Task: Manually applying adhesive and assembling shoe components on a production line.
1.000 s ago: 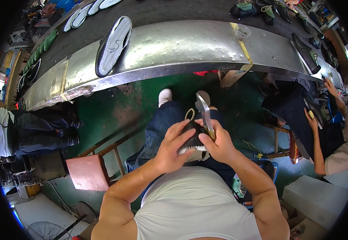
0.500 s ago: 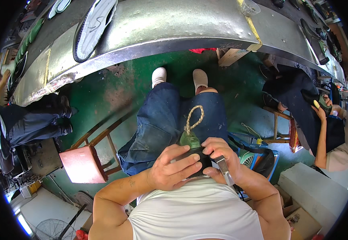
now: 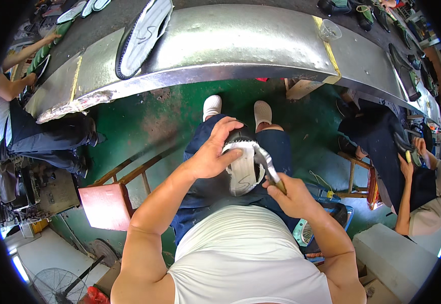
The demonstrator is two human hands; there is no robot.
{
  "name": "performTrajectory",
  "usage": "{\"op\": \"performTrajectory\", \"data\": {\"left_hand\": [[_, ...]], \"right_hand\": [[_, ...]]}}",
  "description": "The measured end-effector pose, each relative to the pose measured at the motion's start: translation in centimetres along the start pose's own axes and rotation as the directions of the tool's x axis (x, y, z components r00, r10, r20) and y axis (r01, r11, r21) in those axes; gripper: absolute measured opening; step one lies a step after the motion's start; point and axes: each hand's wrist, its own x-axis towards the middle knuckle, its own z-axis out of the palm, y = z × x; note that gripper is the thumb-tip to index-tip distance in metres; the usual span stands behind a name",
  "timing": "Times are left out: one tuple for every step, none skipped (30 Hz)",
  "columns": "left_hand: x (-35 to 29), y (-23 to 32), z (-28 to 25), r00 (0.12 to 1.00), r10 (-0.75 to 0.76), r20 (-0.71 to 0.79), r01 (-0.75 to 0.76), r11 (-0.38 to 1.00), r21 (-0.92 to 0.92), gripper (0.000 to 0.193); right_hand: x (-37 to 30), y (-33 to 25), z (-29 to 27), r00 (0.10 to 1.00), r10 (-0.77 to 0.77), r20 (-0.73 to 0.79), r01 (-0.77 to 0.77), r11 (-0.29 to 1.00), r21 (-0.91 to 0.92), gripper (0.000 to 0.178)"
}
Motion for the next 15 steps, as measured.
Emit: {"op": "performTrajectory", "data": {"left_hand": [[0.2, -0.1, -0.1, 0.998, -0.024, 0.055, 0.023, 1.000, 0.015, 0.068], [0.3, -0.1, -0.2, 0.998, -0.020, 0.055, 0.019, 1.000, 0.018, 0.068], [0.4, -0.1, -0.2, 0.996, -0.047, 0.075, 0.045, 0.999, 0.022, 0.068], [0.5, -0.1, -0.2, 0.993, -0.075, 0.095, 0.073, 0.997, 0.025, 0.068], [0.5, -0.3, -0.3, 0.993, -0.073, 0.096, 0.071, 0.997, 0.027, 0.068], [0.5, -0.8, -0.4, 0.992, -0.062, 0.106, 0.059, 0.998, 0.029, 0.067], [0.6, -0.9, -0.6, 0.992, -0.050, 0.113, 0.046, 0.998, 0.032, 0.067], [0.7, -1.0, -0.6, 0.993, -0.046, 0.112, 0.043, 0.998, 0.034, 0.067], [0.7, -1.0, -0.5, 0.991, -0.061, 0.118, 0.058, 0.998, 0.024, 0.066], [0.7, -1.0, -0.4, 0.990, -0.077, 0.122, 0.075, 0.997, 0.015, 0.065], [0.6, -1.1, -0.2, 0.990, -0.074, 0.118, 0.073, 0.997, 0.018, 0.065], [0.5, -1.2, 0.2, 0.990, -0.118, 0.081, 0.117, 0.993, 0.020, 0.062], [0.4, -1.2, 0.5, 0.986, -0.162, 0.048, 0.162, 0.987, 0.019, 0.060], [0.4, -1.3, 0.4, 0.986, -0.160, 0.049, 0.159, 0.987, 0.020, 0.060], [0.5, -1.4, 0.2, 0.984, -0.167, 0.065, 0.168, 0.986, -0.012, 0.057]], "right_hand": [[0.2, 0.2, 0.2, 0.999, -0.028, 0.036, 0.029, 0.999, -0.027, 0.034], [0.6, 0.4, 0.5, 0.999, -0.032, 0.032, 0.033, 0.999, -0.028, 0.034], [1.2, 0.7, 0.8, 0.999, -0.036, 0.025, 0.036, 0.999, 0.003, 0.034], [1.6, 0.9, 1.1, 0.999, -0.038, 0.019, 0.038, 0.999, 0.035, 0.034], [1.9, 1.0, 1.2, 0.999, 0.009, 0.045, -0.011, 0.999, 0.039, 0.034], [2.2, 1.4, 1.6, 0.999, 0.007, 0.042, -0.008, 0.999, 0.039, 0.034], [2.6, 1.9, 1.9, 0.998, 0.012, 0.055, -0.024, 0.974, 0.225, 0.032], [2.8, 2.2, 2.0, 0.998, 0.014, 0.069, -0.040, 0.915, 0.401, 0.030], [2.8, 2.5, 2.2, 0.998, 0.010, 0.066, -0.035, 0.916, 0.400, 0.030], [2.6, 2.4, 2.3, 0.999, -0.001, 0.053, -0.017, 0.940, 0.341, 0.030], [2.7, 2.3, 2.3, 0.999, -0.012, 0.040, 0.000, 0.960, 0.280, 0.029], [2.8, 2.2, 2.0, 0.999, -0.017, 0.040, 0.006, 0.961, 0.278, 0.029], [2.7, 1.8, 1.6, 0.996, 0.010, 0.090, -0.039, 0.945, 0.325, 0.029], [2.8, 1.5, 1.2, 0.990, 0.035, 0.140, -0.085, 0.926, 0.369, 0.028], [3.2, 1.5, 1.2, 0.990, 0.033, 0.137, -0.082, 0.926, 0.369, 0.028]]}}
